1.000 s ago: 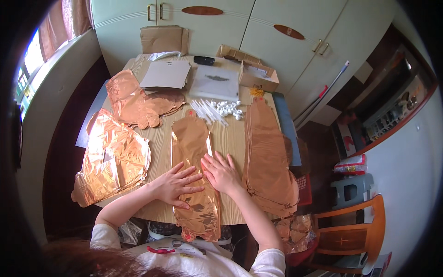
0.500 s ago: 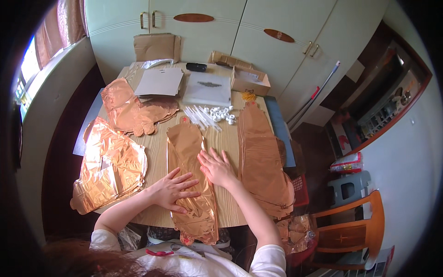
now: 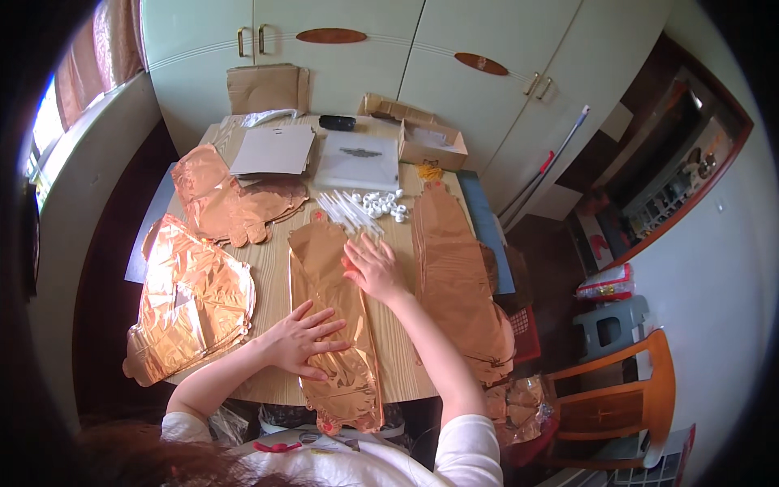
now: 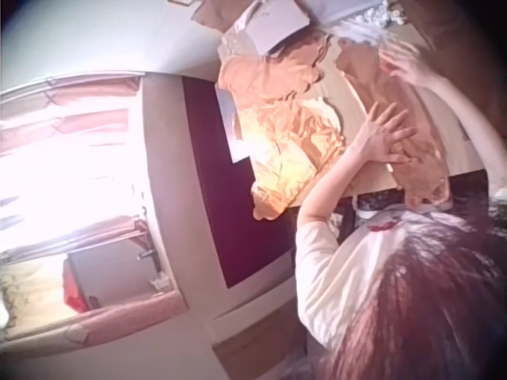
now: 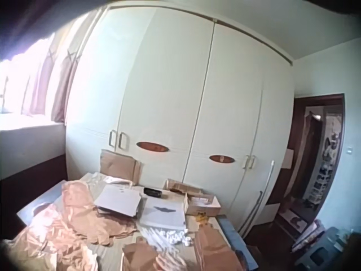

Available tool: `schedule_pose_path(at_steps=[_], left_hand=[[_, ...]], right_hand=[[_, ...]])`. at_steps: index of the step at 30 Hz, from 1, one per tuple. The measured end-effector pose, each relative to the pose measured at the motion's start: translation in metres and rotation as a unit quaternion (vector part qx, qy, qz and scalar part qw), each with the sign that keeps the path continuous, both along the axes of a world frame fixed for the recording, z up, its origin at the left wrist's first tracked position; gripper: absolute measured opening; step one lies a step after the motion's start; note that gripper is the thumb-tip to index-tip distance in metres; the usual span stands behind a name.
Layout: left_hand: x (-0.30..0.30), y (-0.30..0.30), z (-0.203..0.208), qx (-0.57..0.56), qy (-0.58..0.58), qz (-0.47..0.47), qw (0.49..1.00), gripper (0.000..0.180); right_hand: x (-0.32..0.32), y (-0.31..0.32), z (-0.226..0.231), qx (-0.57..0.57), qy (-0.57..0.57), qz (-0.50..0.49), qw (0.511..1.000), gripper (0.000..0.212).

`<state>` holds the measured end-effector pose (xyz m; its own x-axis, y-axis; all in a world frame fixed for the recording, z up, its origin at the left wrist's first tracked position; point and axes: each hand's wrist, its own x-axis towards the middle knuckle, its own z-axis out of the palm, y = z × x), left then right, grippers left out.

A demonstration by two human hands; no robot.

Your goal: Folding and organizing copper-colored foil balloons on a workspace.

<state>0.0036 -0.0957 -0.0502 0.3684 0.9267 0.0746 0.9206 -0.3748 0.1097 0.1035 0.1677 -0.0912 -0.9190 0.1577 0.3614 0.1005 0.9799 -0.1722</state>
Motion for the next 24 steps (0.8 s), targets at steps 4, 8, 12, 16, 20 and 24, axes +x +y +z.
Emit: schedule_pose_path(at_steps=[4,8,12,16,20,24], left_hand=[[0.0,-0.002,-0.001,-0.003,-0.003,0.0,1.0,0.075],[-0.001,-0.001,-0.002,-0.003,-0.018,-0.006,1.0,0.076],[0.0,0.001,-0.001,-0.002,-0.018,-0.008,1.0,0.076],[0.0,0.001,0.001,-0.002,-0.011,-0.006,1.0,0.077],[0.001,0.0,0.004,-0.008,0.002,0.0,1.0,0.077],[0.001,0.001,0.004,-0.009,0.005,-0.004,1.0,0.077]], right_hand=[[0.035,-0.009,0.004,-0.034,-0.027,0.062,0.997,0.049],[0.059,-0.019,0.01,-0.038,-0.06,0.072,0.995,0.052],[0.07,-0.022,0.014,-0.046,-0.11,0.058,0.991,0.065],[0.075,-0.027,0.028,-0.031,-0.198,0.049,0.978,0.094],[0.073,-0.027,0.049,-0.035,-0.282,0.064,0.957,0.12],[0.07,-0.032,0.068,-0.032,-0.366,0.056,0.928,0.136]])
